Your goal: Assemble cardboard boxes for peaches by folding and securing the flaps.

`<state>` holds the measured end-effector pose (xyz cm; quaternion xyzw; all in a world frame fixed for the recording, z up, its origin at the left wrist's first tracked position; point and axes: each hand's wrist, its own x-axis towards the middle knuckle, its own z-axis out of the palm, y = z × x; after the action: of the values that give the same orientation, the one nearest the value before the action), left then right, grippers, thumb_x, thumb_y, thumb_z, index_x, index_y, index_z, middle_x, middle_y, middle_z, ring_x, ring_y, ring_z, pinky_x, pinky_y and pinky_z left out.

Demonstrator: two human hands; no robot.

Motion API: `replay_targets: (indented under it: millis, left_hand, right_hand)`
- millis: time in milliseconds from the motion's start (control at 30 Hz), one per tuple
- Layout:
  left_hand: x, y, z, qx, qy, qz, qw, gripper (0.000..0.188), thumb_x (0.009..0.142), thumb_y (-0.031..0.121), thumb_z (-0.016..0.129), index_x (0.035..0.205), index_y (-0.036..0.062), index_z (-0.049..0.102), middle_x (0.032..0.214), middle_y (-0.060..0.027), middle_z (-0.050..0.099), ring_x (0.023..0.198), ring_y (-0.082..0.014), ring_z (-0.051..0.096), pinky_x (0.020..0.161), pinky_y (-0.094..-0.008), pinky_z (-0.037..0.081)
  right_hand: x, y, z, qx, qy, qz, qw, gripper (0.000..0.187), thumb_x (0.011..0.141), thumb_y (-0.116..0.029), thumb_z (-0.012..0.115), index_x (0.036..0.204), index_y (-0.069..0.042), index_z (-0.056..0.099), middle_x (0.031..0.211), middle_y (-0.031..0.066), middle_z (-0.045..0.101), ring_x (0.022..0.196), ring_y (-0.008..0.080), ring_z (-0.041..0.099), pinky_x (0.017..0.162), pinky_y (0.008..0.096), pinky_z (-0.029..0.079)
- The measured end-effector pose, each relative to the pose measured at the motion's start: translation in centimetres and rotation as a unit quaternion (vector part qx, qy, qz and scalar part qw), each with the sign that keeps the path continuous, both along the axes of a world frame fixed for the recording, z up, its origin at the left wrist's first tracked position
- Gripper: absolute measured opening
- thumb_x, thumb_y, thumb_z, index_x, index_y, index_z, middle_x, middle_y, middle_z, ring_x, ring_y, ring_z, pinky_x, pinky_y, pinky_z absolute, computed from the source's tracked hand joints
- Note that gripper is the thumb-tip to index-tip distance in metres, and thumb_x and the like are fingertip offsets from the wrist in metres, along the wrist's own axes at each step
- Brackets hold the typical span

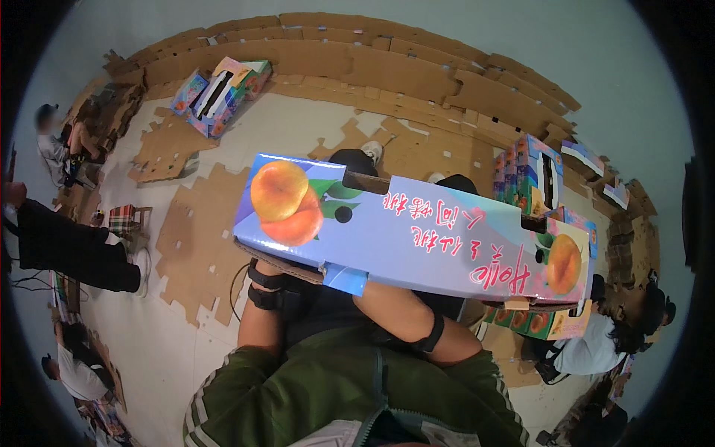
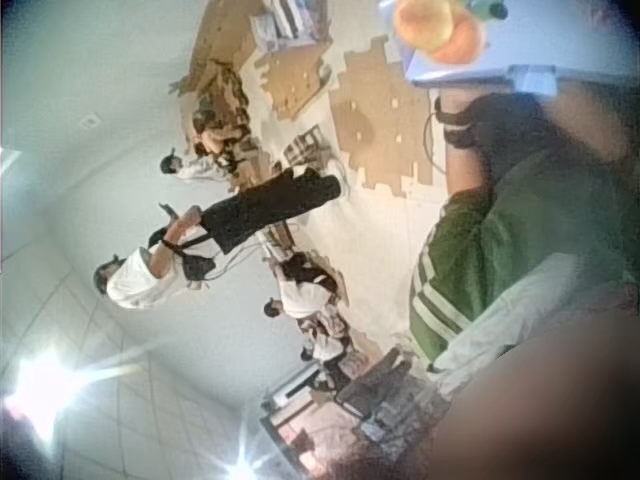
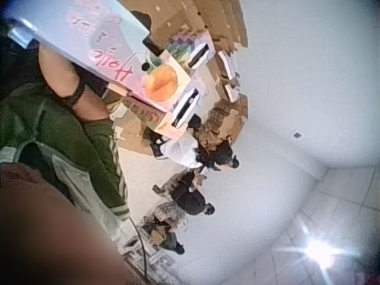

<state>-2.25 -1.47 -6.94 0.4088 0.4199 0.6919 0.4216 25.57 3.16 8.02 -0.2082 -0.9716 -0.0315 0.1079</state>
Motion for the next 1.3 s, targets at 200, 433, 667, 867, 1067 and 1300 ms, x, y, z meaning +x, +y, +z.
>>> replay_targets:
  millis: [200,433,667,867,1067,1300]
  left_hand:
    - [0.0,-0.6,-0.9,-0.003,-0.010,0.008,1.000,0.059,0.096,0.030,0.075,0.144,0.0074,0.050,0.138,-0.0056,0.059,0.127,-0.0171,0.058,0.110,-0.0336,0.049]
    - [-0.7,-0.1,-1.7,-0.006,-0.031,0.004,0.999,0.057,0.098,0.030,0.073,0.144,0.0076,0.050,0.138,-0.0057,0.059,0.127,-0.0169,0.058,0.110,-0.0334,0.049]
    - [-0.5,1.3,-1.8,-0.006,-0.045,0.007,0.999,0.055,0.100,0.030,0.071,0.145,0.0078,0.049,0.138,-0.0057,0.058,0.127,-0.0167,0.058,0.110,-0.0331,0.049]
    - [-0.4,1.6,-2.4,-0.008,-0.058,0.012,0.998,0.053,0.102,0.029,0.069,0.145,0.0079,0.048,0.139,-0.0057,0.058,0.127,-0.0165,0.058,0.110,-0.0328,0.049]
    - [-1.2,0.6,-3.5,-0.013,-0.074,0.012,0.997,0.051,0.103,0.029,0.067,0.146,0.0081,0.047,0.139,-0.0057,0.058,0.127,-0.0164,0.058,0.110,-0.0326,0.049]
    - [-1.3,1.2,-4.3,-0.017,-0.090,0.013,0.996,0.049,0.105,0.029,0.065,0.146,0.0083,0.046,0.139,-0.0057,0.058,0.127,-0.0162,0.058,0.110,-0.0323,0.049]
  right_hand:
    - [-1.0,1.4,-0.8,0.000,0.063,0.023,0.998,0.034,0.101,-0.019,0.055,0.129,-0.005,0.067,0.119,0.0149,0.068,0.110,0.0293,0.067,0.092,0.0457,0.054]
    - [-0.8,1.7,-1.3,0.002,0.130,0.037,0.991,0.036,0.101,-0.018,0.056,0.132,-0.005,0.066,0.123,0.0156,0.067,0.111,0.0302,0.067,0.094,0.0472,0.054]
    - [-0.5,0.7,0.9,-0.003,0.057,-0.015,0.998,0.044,0.095,-0.014,0.059,0.137,-0.004,0.065,0.129,0.0182,0.068,0.119,0.0339,0.065,0.102,0.0509,0.051]
    - [-0.7,1.2,-0.4,0.002,0.111,-0.001,0.994,0.044,0.084,-0.007,0.066,0.128,-0.002,0.070,0.122,0.0214,0.068,0.111,0.0409,0.065,0.096,0.0538,0.051]
    - [-0.2,1.2,-3.4,0.076,0.080,-0.008,0.994,0.047,0.093,-0.018,0.060,0.137,-0.003,0.067,0.130,0.0192,0.068,0.117,0.0370,0.066,0.101,0.0543,0.051]
    - [-0.5,2.3,-3.8,0.099,0.109,-0.011,0.989,0.040,0.100,-0.022,0.059,0.135,-0.005,0.067,0.125,0.0142,0.069,0.114,0.0313,0.067,0.098,0.0504,0.054]
